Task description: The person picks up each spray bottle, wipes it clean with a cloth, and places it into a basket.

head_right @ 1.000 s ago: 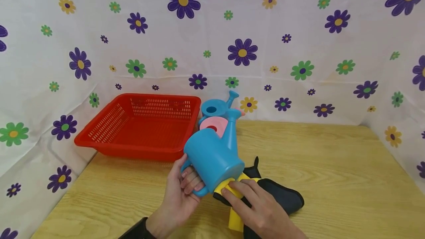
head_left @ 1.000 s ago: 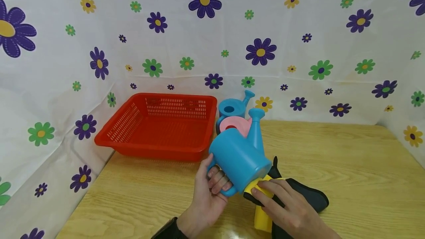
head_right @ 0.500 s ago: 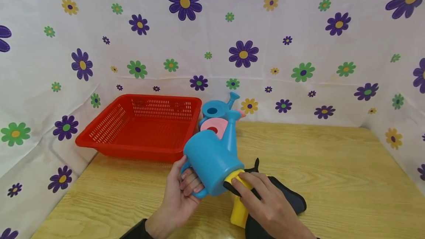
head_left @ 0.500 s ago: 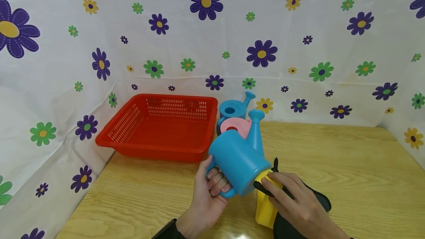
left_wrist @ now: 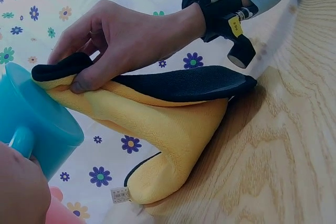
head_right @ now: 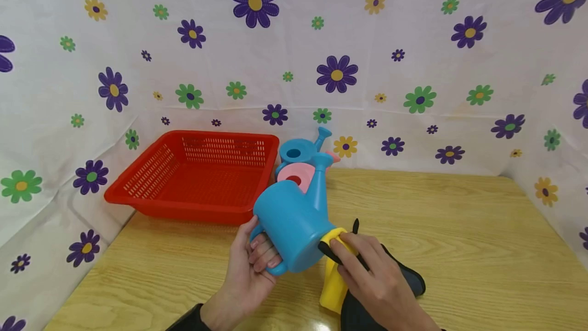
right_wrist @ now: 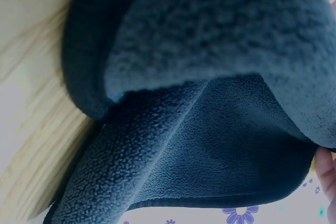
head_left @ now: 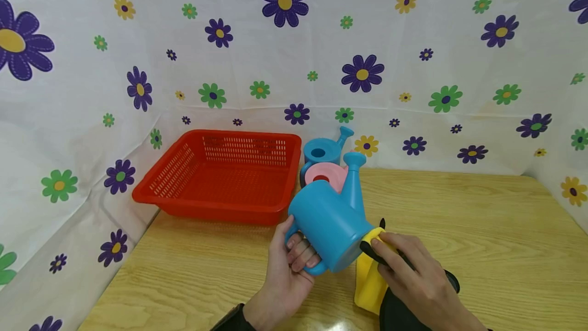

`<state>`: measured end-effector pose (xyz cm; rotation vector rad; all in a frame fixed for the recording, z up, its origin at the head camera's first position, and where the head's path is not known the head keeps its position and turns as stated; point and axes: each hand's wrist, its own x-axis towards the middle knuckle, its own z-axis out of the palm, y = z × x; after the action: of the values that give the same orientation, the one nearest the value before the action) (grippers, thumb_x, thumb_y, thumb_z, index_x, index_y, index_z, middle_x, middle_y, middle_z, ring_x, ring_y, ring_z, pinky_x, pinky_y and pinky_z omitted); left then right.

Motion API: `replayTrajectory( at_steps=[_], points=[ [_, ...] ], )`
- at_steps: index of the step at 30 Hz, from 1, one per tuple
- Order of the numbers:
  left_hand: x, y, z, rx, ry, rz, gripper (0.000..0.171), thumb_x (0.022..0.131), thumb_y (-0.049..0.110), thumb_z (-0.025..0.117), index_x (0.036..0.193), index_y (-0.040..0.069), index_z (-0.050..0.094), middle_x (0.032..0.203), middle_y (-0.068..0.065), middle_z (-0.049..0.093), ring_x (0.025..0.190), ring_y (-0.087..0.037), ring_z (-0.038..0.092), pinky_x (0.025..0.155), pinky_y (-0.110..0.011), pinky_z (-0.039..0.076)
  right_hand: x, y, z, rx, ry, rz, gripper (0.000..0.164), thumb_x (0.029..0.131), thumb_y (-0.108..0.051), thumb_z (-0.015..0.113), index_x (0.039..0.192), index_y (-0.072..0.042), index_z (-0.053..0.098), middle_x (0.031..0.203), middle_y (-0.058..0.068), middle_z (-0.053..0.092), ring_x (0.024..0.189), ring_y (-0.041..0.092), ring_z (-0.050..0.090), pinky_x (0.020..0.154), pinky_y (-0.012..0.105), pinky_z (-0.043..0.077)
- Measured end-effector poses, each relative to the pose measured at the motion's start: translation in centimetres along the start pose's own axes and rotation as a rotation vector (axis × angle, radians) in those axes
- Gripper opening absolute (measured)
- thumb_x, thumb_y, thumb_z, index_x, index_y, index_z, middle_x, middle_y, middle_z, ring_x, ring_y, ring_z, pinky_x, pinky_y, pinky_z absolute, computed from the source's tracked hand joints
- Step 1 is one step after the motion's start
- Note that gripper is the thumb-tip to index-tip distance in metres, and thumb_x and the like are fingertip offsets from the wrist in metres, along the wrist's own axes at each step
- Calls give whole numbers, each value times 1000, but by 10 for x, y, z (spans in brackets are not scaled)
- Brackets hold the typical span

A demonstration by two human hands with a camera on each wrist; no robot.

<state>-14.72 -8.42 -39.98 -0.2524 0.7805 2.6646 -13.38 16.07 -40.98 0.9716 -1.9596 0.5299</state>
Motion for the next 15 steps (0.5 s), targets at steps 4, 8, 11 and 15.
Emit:
replayTrajectory(
  at_steps=[4,8,11,15],
  points=[
    [-1,0,-1,1,-4,2,50,104,47,50,63,22,36,53,9,29,47,-4,31,57,-18,32,0,0,0,-12,12,13,45,111,-33,40,118,-1,72,115,13,68,98,21,62,106,10,43],
    [-1,1,-1,2,-3,6,50,103,48,51,63,22,36,53,9,28,47,-4,30,57,-18,32,0,0,1,-12,17,21,45,111,-33,41,119,-1,72,115,13,68,97,21,62,106,9,42],
    [-2,1,-1,5,4,9,50,103,48,51,63,22,36,53,9,28,47,-4,30,57,-18,32,0,0,2,7,27,21,45,111,-32,42,119,1,71,114,13,69,97,21,62,105,9,43],
    [-2,1,0,6,14,10,50,103,48,51,63,23,37,53,9,29,47,-4,30,56,-18,33,0,1,3,33,36,11,44,110,-31,44,119,3,71,113,15,68,97,22,62,104,10,44]
  ],
)
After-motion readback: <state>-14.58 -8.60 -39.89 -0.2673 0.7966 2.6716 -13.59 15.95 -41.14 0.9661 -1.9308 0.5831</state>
